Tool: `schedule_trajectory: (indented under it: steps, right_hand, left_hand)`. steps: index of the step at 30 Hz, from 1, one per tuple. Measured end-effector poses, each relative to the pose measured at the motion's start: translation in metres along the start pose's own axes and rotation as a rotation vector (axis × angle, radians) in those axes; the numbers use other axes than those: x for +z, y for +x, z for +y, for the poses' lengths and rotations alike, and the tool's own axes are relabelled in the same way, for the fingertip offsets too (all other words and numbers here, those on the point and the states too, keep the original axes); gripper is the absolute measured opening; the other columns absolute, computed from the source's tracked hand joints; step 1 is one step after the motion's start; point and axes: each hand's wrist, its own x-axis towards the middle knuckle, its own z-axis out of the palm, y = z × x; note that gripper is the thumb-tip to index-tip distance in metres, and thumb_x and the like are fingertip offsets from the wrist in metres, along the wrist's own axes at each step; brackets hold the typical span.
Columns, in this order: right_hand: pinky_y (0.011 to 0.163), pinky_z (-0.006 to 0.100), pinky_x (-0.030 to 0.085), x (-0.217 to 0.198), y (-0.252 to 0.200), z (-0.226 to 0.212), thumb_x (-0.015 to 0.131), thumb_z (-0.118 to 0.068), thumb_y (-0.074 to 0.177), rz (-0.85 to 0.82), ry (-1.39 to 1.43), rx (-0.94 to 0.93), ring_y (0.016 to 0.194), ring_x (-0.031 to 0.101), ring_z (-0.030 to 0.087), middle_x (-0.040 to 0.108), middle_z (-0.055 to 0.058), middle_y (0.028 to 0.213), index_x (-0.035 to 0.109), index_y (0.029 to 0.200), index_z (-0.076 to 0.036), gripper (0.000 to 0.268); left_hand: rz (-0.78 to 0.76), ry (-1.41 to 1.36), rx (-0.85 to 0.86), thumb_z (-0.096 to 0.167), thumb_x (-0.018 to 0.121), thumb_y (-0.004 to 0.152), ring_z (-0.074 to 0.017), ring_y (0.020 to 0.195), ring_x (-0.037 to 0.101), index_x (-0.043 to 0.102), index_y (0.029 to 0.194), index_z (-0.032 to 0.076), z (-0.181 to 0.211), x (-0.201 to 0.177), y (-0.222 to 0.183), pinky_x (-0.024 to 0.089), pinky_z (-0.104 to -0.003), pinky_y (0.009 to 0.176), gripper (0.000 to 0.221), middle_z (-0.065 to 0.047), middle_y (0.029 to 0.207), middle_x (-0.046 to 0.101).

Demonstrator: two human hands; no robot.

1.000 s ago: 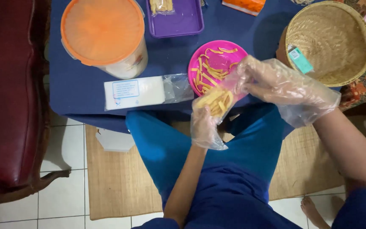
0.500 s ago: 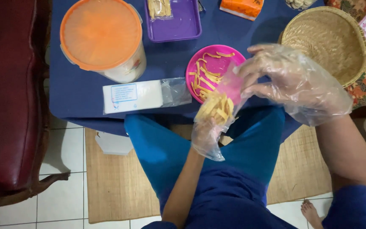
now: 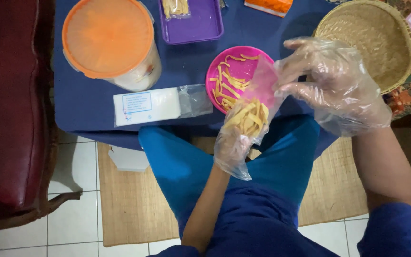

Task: Packing yellow food strips from a plate into a clear plastic bag while wearing gloves.

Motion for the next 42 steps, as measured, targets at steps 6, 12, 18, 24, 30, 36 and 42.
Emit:
schedule_trajectory:
  steps: [6,12,18,24,30,36,42]
  right_hand:
    - [0.117,0.055,0.051,0.008,-0.007,0.01,0.065,-0.013,0.102,0.107,0.008,-0.017,0.099,0.072,0.026,0.072,0.009,0.097,0.065,0.101,-0.001,0.012]
    - [0.107,0.043,0.056,0.054,-0.032,0.038,0.062,0.002,0.11,0.614,0.272,0.231,0.113,0.068,0.032,0.062,0.021,0.116,0.048,0.132,0.002,0.026]
    - [0.074,0.044,0.058,0.139,-0.097,0.106,0.075,-0.012,0.1,0.455,0.059,0.672,0.089,0.072,0.038,0.072,0.017,0.091,0.066,0.111,-0.008,0.015]
    - [0.07,0.046,0.058,0.207,-0.142,0.16,0.081,-0.006,0.08,0.299,-0.146,0.717,0.078,0.072,0.036,0.073,0.01,0.075,0.068,0.091,-0.01,0.017]
    - [0.074,0.043,0.058,0.207,-0.101,0.137,0.07,-0.018,0.085,0.112,-0.365,0.661,0.079,0.074,0.031,0.073,0.008,0.077,0.074,0.089,-0.019,0.005]
    - [0.064,0.043,0.058,0.249,-0.111,0.173,0.075,-0.022,0.085,0.145,-0.552,0.619,0.075,0.071,0.034,0.065,0.011,0.072,0.068,0.081,-0.015,0.01]
    - [0.074,0.044,0.057,0.236,-0.11,0.152,0.076,-0.025,0.081,0.035,-0.435,0.667,0.085,0.071,0.032,0.067,0.006,0.08,0.07,0.088,-0.021,0.01]
  left_hand:
    - [-0.13,1.346,0.62,0.006,0.088,0.078,-0.0225,0.136,0.054,0.034,0.15,0.002,-0.005,0.013,-0.001,0.048,-0.035,0.12,0.089,-0.01,0.142,0.051]
    - [-0.039,0.055,0.151,0.008,0.081,0.089,-0.0324,0.118,0.062,0.043,0.153,0.013,0.015,0.051,-0.008,0.06,-0.043,0.095,0.074,-0.018,0.138,0.054]
    - [-0.199,-0.34,0.002,0.018,0.066,0.099,-0.0184,0.129,0.057,0.059,0.137,0.012,0.077,0.015,-0.02,0.037,-0.047,0.116,0.039,-0.005,0.137,0.062]
    - [-0.307,-0.606,-0.052,0.022,0.059,0.105,-0.0164,0.135,0.054,0.067,0.127,0.008,0.114,-0.035,-0.017,0.028,-0.053,0.126,0.028,-0.004,0.136,0.065]
    - [-0.275,-0.546,0.115,0.018,0.061,0.102,-0.0267,0.131,0.059,0.067,0.128,0.01,0.112,-0.071,-0.015,0.04,-0.061,0.115,0.027,-0.012,0.135,0.066]
    - [-0.221,-0.382,0.277,0.027,0.056,0.105,-0.0233,0.136,0.054,0.06,0.138,0.017,0.103,-0.097,-0.014,0.039,-0.058,0.116,0.035,-0.005,0.147,0.059]
    - [-0.232,-0.369,0.289,0.021,0.055,0.104,-0.0247,0.137,0.052,0.06,0.138,0.013,0.103,-0.09,-0.015,0.04,-0.062,0.114,0.035,-0.008,0.145,0.059]
